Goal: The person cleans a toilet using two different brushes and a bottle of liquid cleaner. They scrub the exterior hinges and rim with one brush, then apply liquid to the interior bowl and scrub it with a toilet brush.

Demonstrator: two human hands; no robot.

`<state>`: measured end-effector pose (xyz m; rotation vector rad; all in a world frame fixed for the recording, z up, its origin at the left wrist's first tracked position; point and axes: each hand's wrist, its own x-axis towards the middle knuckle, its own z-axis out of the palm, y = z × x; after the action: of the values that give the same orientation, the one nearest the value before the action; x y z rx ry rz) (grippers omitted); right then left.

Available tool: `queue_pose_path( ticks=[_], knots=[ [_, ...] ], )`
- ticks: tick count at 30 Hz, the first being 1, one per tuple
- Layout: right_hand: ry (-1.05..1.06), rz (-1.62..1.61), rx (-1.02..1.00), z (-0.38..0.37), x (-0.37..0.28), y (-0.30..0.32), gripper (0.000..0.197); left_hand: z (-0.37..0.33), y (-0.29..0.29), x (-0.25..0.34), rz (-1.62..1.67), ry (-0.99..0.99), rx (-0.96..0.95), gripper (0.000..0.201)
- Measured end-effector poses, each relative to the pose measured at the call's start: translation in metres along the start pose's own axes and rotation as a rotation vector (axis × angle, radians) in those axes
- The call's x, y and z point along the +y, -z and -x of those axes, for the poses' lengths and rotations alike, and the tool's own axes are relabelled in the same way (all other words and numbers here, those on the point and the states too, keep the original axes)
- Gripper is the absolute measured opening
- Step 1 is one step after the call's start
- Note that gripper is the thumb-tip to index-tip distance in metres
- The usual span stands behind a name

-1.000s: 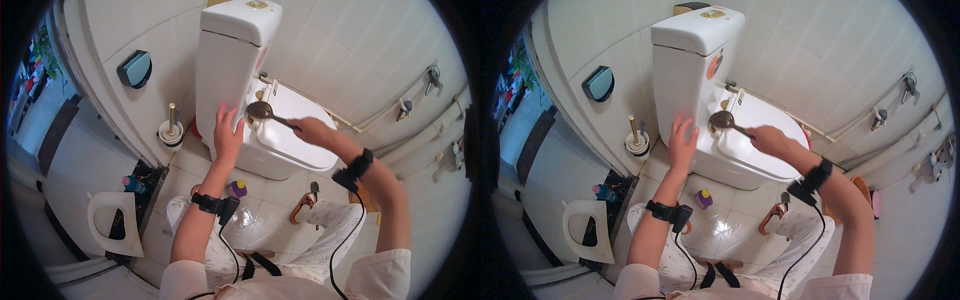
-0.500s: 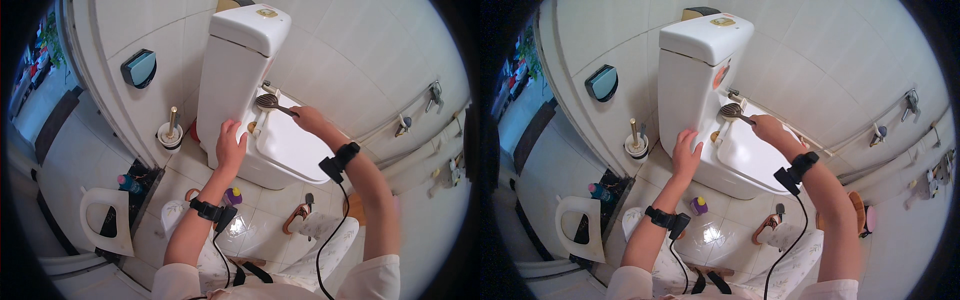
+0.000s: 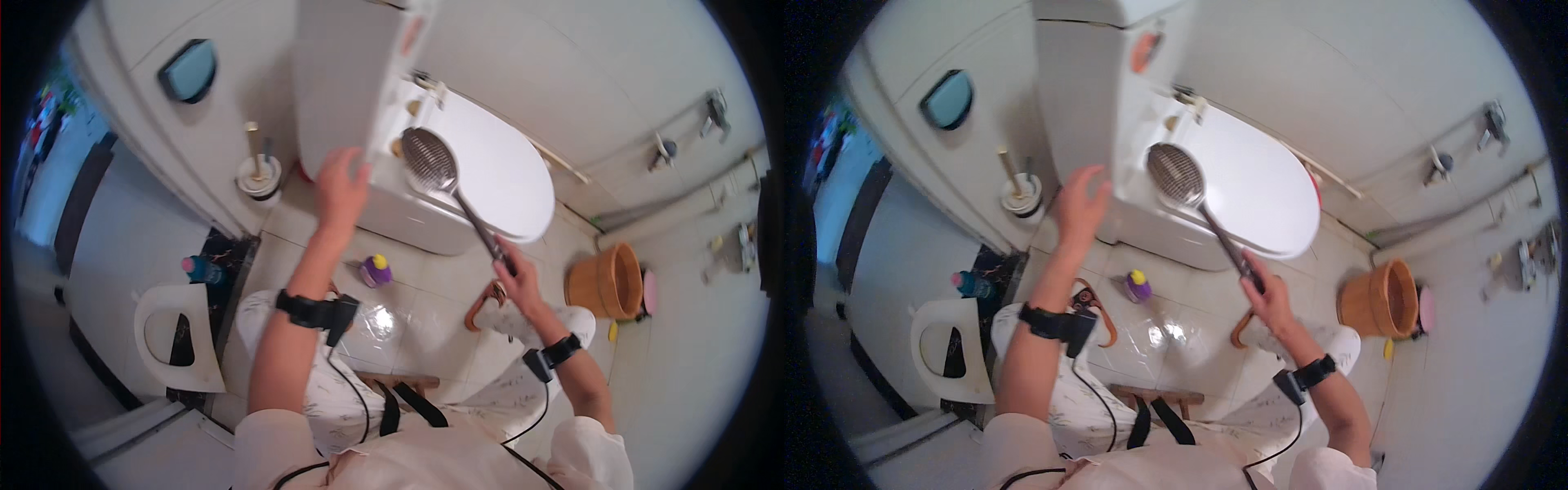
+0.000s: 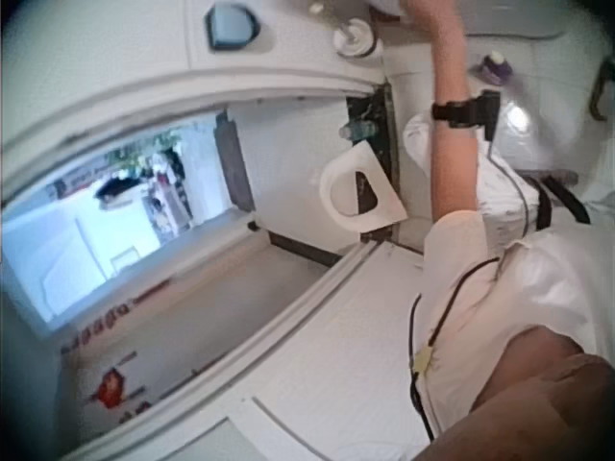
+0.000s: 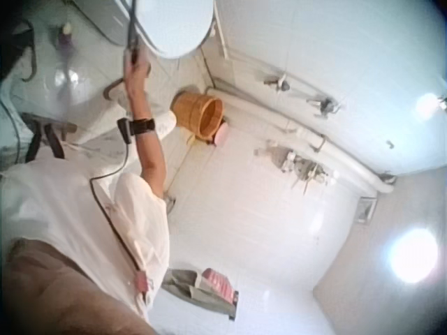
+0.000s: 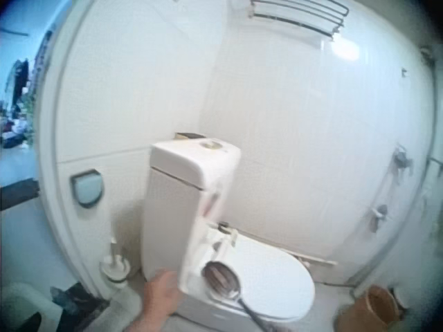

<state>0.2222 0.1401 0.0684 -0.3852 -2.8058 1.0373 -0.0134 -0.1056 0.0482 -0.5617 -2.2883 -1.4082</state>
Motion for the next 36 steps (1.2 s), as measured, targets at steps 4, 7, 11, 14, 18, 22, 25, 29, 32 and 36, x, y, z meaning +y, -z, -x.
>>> queue_pose_path(
  ticks=[4, 7, 11, 14, 18, 22, 25, 29, 32, 36],
  knots=[
    [0.012, -0.099, -0.021, 0.082, 0.039, -0.022, 0.048, 0.009, 0.009, 0.001, 0.024, 0.077, -0.140, 0.022],
    [-0.009, -0.143, 0.110, 0.099, 0.045, -0.018, 0.048, 0.021, -0.007, 0.001, -0.046, 0.032, -0.208, 0.020],
    [-0.062, -0.264, 0.386, 0.063, 0.064, -0.019, 0.046, 0.037, -0.025, 0.014, -0.047, -0.098, -0.294, 0.018],
    [-0.133, -0.297, 0.465, 0.015, 0.081, -0.015, 0.044, 0.040, -0.044, 0.033, 0.002, -0.066, -0.407, 0.019],
    [-0.039, -0.406, 0.615, -0.042, 0.115, -0.011, 0.044, 0.041, -0.074, 0.056, 0.034, -0.019, -0.506, 0.019],
    [-0.114, -0.333, 0.380, -0.055, 0.153, 0.005, 0.042, 0.033, -0.094, 0.051, -0.008, -0.089, -0.477, 0.020],
    [-0.164, -0.216, 0.634, -0.044, 0.211, 0.046, 0.031, 0.029, -0.096, 0.076, -0.013, -0.159, -0.463, 0.020],
    [-0.632, -0.160, 0.282, 0.013, 0.364, 0.076, 0.019, 0.037, -0.116, 0.102, -0.002, -0.338, -0.486, 0.021],
    [-0.836, 0.171, -0.318, 0.051, 0.426, 0.055, 0.020, 0.045, -0.119, 0.101, -0.062, -0.409, -0.540, 0.024],
    [-1.110, 0.212, -0.442, 0.090, 0.465, 0.025, 0.018, 0.040, -0.128, 0.098, -0.122, -0.375, -0.526, 0.026]
  ],
)
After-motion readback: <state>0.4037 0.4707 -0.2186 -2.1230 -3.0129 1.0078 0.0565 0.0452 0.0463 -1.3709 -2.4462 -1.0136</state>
